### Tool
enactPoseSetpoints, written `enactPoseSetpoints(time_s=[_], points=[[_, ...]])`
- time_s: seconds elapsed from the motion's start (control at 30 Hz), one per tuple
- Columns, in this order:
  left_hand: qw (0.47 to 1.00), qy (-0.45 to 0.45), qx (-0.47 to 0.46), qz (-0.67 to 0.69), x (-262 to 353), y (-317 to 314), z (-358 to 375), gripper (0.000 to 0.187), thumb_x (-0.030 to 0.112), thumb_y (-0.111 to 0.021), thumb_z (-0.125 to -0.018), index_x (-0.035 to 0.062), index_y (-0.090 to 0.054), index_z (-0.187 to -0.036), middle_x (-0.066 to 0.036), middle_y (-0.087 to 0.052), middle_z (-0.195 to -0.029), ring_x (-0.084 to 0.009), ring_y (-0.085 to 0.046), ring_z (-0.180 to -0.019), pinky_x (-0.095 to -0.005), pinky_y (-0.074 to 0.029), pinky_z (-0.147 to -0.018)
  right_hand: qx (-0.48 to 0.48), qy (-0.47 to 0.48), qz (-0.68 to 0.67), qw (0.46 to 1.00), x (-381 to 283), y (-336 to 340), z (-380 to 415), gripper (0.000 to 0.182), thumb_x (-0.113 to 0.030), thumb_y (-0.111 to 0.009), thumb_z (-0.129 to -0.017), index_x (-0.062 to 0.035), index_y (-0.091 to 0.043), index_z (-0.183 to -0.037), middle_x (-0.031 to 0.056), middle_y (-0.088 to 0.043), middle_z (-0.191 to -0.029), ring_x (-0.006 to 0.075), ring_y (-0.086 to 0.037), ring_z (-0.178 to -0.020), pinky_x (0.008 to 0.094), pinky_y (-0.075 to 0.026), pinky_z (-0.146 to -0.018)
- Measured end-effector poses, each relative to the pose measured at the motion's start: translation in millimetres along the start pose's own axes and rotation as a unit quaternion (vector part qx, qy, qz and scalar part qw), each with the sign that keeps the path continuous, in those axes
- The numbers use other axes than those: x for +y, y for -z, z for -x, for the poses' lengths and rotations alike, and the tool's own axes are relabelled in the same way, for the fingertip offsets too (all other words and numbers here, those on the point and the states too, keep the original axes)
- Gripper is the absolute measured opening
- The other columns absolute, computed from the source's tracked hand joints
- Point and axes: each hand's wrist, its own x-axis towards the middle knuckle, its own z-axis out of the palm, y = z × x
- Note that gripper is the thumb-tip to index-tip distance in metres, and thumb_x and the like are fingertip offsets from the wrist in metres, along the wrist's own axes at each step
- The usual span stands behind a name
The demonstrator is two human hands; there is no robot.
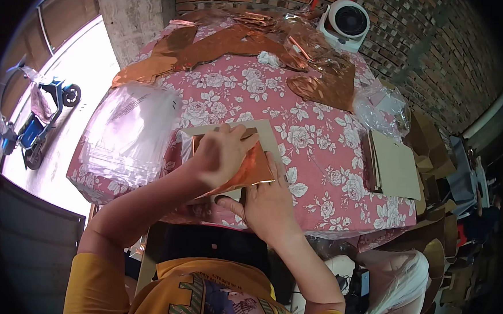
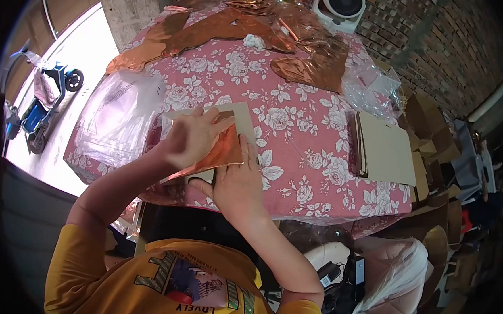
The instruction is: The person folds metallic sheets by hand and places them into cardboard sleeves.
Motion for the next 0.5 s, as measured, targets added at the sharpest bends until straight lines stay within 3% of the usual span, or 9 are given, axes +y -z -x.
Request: enactPoseSetpoints(time_s=[0.03,0.07,0.17,0.23,0.27,0.33,0.4,0.43,0.5], points=[[1.000,-0.006,0.004,0.000,-2,-2,0,0.044,0.019,-0.058,-0.085,0.0184,-0.062,-0.129,-0.008,-0.062,-0.111,-0.0283,-0.063,-0.093,-0.0358,-0.056,-0.069,-0.016,0.005,0.013,1.000,0,0,2,0.093,-0.065,-0.059,-0.083,0.0107,-0.044,-0.136,0.0278,-0.045,-0.140,0.0464,-0.039,-0.133,0.0544,-0.029,-0.114],[1.000,-0.011,0.007,-0.001,-3,-4,0,0.043,0.021,-0.058,-0.087,0.0184,-0.061,-0.129,-0.009,-0.062,-0.111,-0.0287,-0.063,-0.093,-0.0353,-0.056,-0.068,-0.017,0.005,0.013,1.000,0,2,4,0.093,-0.065,-0.059,-0.083,0.0107,-0.044,-0.136,0.0278,-0.045,-0.140,0.0464,-0.039,-0.133,0.0544,-0.029,-0.114],[1.000,-0.014,0.011,0.018,-3,-4,-2,0.041,0.032,-0.056,-0.092,0.0188,-0.060,-0.131,-0.010,-0.062,-0.111,-0.0297,-0.063,-0.092,-0.0361,-0.056,-0.068,-0.004,-0.017,-0.047,0.999,-5,18,11,0.079,-0.059,-0.056,-0.089,0.0022,-0.047,-0.138,0.0243,-0.044,-0.142,0.0402,-0.037,-0.137,0.0508,-0.026,-0.116],[1.000,-0.007,0.007,0.027,1,1,-2,0.044,0.039,-0.055,-0.093,0.0183,-0.059,-0.132,-0.011,-0.062,-0.112,-0.0303,-0.063,-0.094,-0.0364,-0.056,-0.068,-0.086,-0.018,-0.084,0.993,-9,38,18,0.072,-0.054,-0.057,-0.091,0.0021,-0.050,-0.134,0.0238,-0.047,-0.140,0.0389,-0.043,-0.132,0.0488,-0.035,-0.111],[0.999,0.001,0.002,0.034,4,4,-2,0.047,0.046,-0.053,-0.095,0.0177,-0.058,-0.132,-0.012,-0.062,-0.113,-0.0310,-0.063,-0.096,-0.0367,-0.056,-0.067,-0.086,-0.019,-0.084,0.993,-9,47,24,0.072,-0.054,-0.057,-0.091,0.0021,-0.050,-0.134,0.0238,-0.047,-0.140,0.0389,-0.043,-0.132,0.0488,-0.035,-0.111],[1.000,0.007,-0.012,0.016,8,8,-1,0.053,0.052,-0.051,-0.094,0.0169,-0.057,-0.134,-0.012,-0.061,-0.112,-0.0301,-0.062,-0.097,-0.0359,-0.056,-0.067,-0.075,0.019,-0.105,0.991,-1,68,37,0.058,-0.046,-0.063,-0.090,-0.0017,-0.057,-0.128,0.0200,-0.058,-0.130,0.0356,-0.056,-0.119,0.0438,-0.047,-0.100],[1.000,0.014,-0.028,-0.002,13,9,0,0.059,0.057,-0.049,-0.094,0.0161,-0.055,-0.135,-0.012,-0.060,-0.111,-0.0291,-0.060,-0.097,-0.0351,-0.056,-0.067,-0.122,-0.047,-0.199,0.971,16,94,40,0.044,-0.034,-0.069,-0.089,-0.0064,-0.062,-0.122,0.0155,-0.067,-0.116,0.0334,-0.064,-0.107,0.0405,-0.052,-0.090],[0.998,0.020,-0.050,-0.020,17,10,-1,0.063,0.060,-0.048,-0.093,0.0147,-0.053,-0.136,-0.011,-0.058,-0.110,-0.0273,-0.059,-0.097,-0.0337,-0.055,-0.067,-0.081,-0.093,-0.175,0.977,25,98,44,0.034,-0.024,-0.070,-0.088,-0.0087,-0.065,-0.118,0.0121,-0.070,-0.104,0.0321,-0.066,-0.095,0.0406,-0.053,-0.083],[0.996,0.025,-0.074,-0.036,22,5,3,0.067,0.063,-0.047,-0.092,0.0133,-0.051,-0.138,-0.010,-0.057,-0.109,-0.0254,-0.057,-0.097,-0.0324,-0.055,-0.067,0.003,-0.164,-0.070,0.984,53,95,46,0.031,-0.019,-0.068,-0.089,-0.0077,-0.066,-0.117,0.0131,-0.068,-0.103,0.0337,-0.065,-0.091,0.0423,-0.052,-0.080]])
